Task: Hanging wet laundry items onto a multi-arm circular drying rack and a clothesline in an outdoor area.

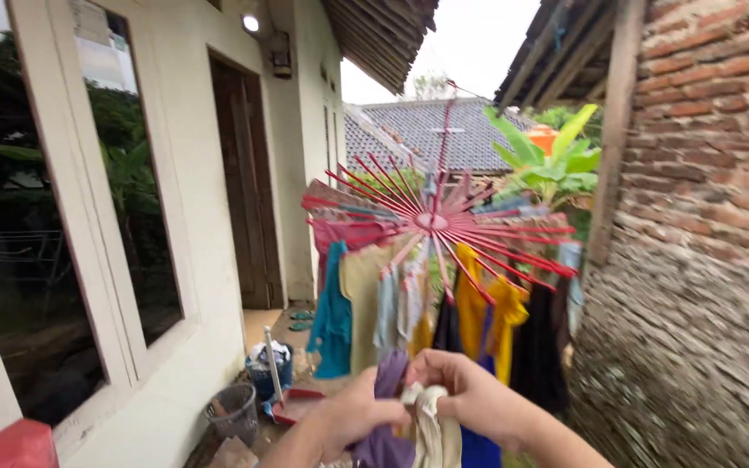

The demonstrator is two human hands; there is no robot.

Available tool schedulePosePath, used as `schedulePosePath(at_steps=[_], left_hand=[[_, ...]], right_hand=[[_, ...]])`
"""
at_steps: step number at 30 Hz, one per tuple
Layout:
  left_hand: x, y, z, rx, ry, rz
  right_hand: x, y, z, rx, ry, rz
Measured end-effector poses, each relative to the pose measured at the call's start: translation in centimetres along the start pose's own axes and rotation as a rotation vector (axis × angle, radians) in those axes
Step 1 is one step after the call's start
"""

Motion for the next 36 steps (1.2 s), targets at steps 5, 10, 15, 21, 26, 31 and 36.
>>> schedulePosePath(at_steps=[5, 10, 15, 21, 26, 31, 36], left_hand=[[-1.4, -7.9, 0.2, -0.251, -0.004, 0.046], [-2.4, -12.2, 3.0, -0.337, 0.033, 0.141], [-3.6, -14.9, 5.6, -0.334, -0.005, 0.315], [-6.6, -19.5, 6.0, -0.527, 0.020, 0.437], [-8.0, -24.0, 7.8, -0.607, 0.117, 0.546], [-8.3, -29.1, 9.8, -0.550, 0.071, 0.636], [-9.2, -32.3, 12.7, -0.390, -0.049, 0.599]], right_hand=[[-6.6, 1.4, -1.4, 0.290, -0.085, -0.130], [-11.3, -0.2, -2.7, 0.758, -0.200, 0.061], [-16.3, -3.6, 0.2, 0.693, 0.140, 0.238], [-23.3, -3.0, -0.2, 0.153, 0.047, 0.040], [-28.2, -2.7, -1.2, 0.172, 0.087, 0.044], [-33.3, -1.2, -4.0, 0.258, -0.076, -0.057], [-39.6, -1.8, -4.6, 0.203, -0.116, -0.038]])
Point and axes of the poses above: each hand's wrist, its own x-axis away from the middle knuckle, its own y-axis out of the palm, z = x × y, the point moved 5 cm from there along -x, towards the middle knuckle, and after that the axes turned 1 degree about y, right-handed, at the moved point
